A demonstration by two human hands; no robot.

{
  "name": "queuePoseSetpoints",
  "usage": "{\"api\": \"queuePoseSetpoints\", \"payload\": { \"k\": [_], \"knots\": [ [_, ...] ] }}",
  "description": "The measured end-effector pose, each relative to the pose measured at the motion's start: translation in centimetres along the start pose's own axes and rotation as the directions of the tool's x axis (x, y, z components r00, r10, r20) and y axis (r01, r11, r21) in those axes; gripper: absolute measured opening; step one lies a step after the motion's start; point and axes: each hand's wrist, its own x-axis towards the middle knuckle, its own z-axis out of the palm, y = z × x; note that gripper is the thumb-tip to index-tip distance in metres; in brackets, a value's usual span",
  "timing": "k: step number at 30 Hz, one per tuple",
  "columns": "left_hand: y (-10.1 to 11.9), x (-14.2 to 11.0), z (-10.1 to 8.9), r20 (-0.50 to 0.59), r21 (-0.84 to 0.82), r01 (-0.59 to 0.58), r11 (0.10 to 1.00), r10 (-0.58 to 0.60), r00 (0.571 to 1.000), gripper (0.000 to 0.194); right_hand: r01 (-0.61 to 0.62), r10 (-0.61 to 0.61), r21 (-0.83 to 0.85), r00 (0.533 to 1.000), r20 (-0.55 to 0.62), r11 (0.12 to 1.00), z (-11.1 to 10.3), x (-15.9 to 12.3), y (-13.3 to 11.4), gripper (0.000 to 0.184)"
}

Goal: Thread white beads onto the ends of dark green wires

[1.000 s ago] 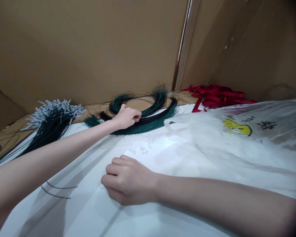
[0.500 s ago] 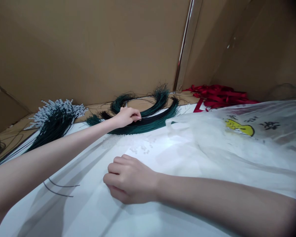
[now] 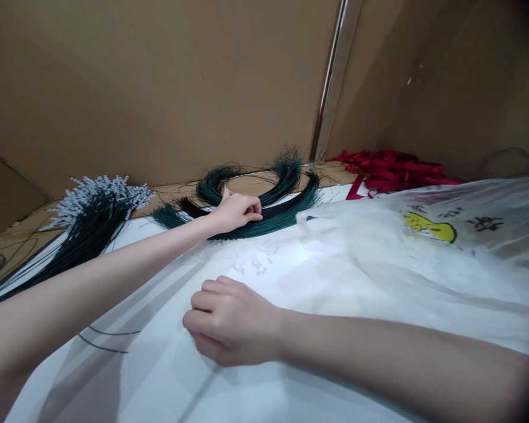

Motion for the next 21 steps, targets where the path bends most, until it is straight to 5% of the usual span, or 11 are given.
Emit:
{"api": "queuePoseSetpoints", "payload": {
  "k": [14,21],
  "knots": [
    [-0.1,0.9,0.0,-0.030,-0.232,0.140,0.962,-0.151,0.988,0.018,0.001,-0.001,0.006,1.000,0.013,1.000,-0.1,0.0,0.0,0.020],
    [1.0,0.1,-0.2,0.073,-0.273,0.131,0.953,-0.115,0.991,0.026,-0.006,0.006,0.010,1.000,-0.002,1.000,0.0,-0.1,-0.1,0.020]
  ]
}}
